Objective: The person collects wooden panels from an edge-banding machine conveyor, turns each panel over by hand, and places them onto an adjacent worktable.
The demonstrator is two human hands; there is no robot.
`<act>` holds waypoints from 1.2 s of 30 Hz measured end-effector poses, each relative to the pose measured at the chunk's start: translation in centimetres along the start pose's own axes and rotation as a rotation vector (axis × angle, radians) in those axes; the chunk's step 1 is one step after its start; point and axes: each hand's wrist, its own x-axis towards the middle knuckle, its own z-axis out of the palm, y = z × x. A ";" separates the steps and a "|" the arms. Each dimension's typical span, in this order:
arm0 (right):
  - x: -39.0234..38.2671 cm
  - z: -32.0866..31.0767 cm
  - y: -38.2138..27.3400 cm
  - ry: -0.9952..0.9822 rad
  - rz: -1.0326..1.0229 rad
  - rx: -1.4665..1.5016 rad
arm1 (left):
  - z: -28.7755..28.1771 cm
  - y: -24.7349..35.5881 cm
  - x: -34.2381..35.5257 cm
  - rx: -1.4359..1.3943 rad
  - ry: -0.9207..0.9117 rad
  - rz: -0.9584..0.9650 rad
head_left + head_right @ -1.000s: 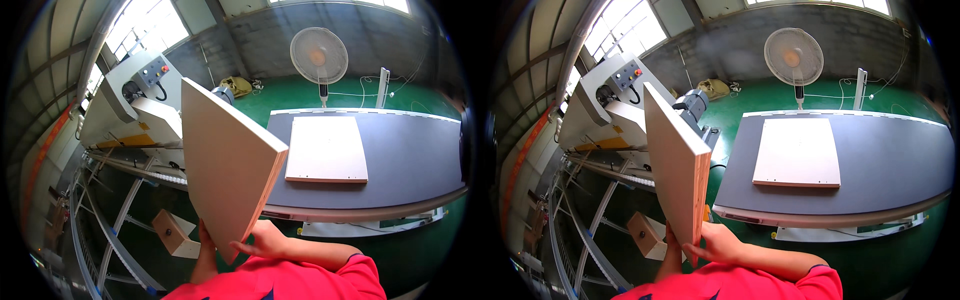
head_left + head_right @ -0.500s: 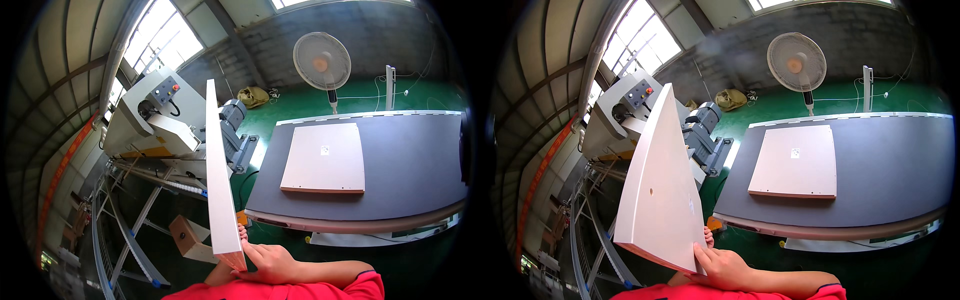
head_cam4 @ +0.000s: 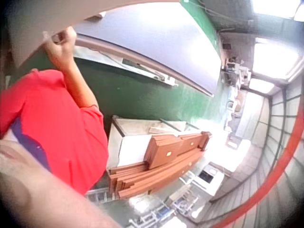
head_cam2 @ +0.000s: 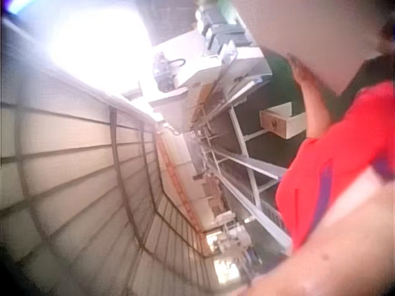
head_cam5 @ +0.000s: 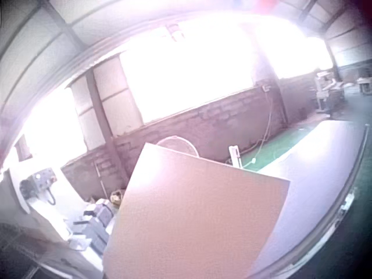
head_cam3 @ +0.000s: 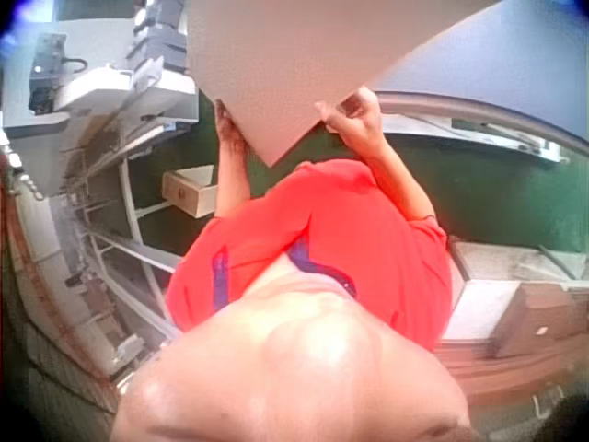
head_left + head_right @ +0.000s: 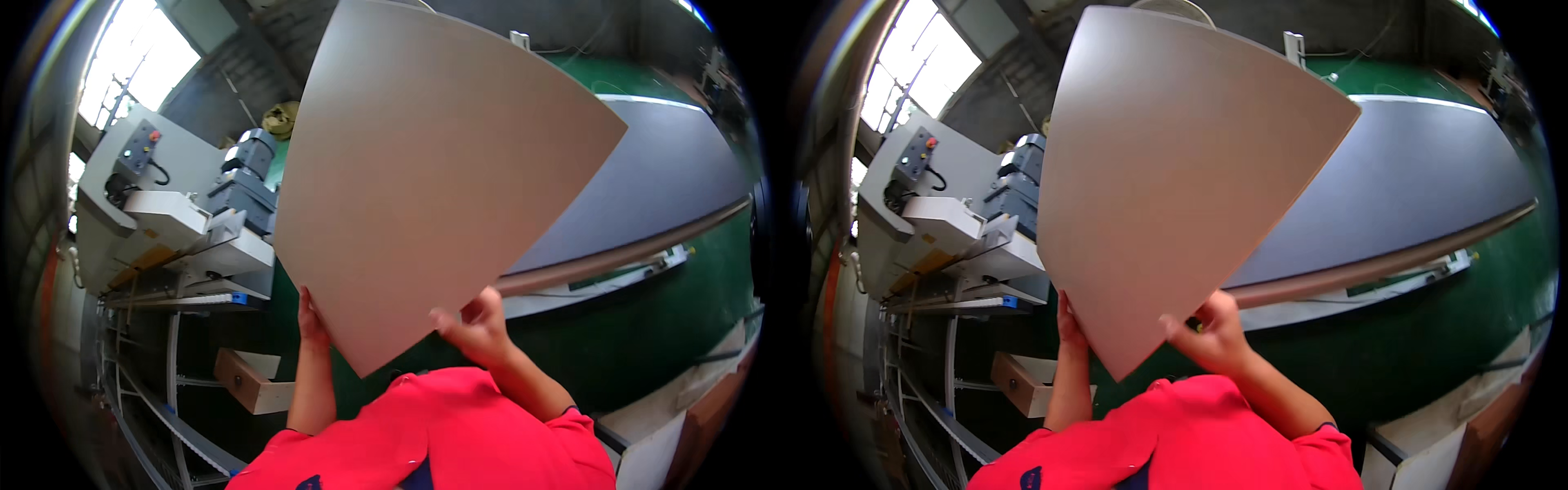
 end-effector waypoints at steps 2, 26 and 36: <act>0.1 -3.1 -0.1 0.247 0.048 0.141 | 1.9 -0.9 3.0 -0.049 -0.019 -0.069; -12.4 -32.0 -9.9 1.094 -0.088 -0.028 | 28.0 -25.5 18.5 0.495 0.081 -0.566; -11.0 -36.1 -10.1 1.095 -0.015 -0.064 | 27.3 -27.7 20.9 0.406 0.112 -0.629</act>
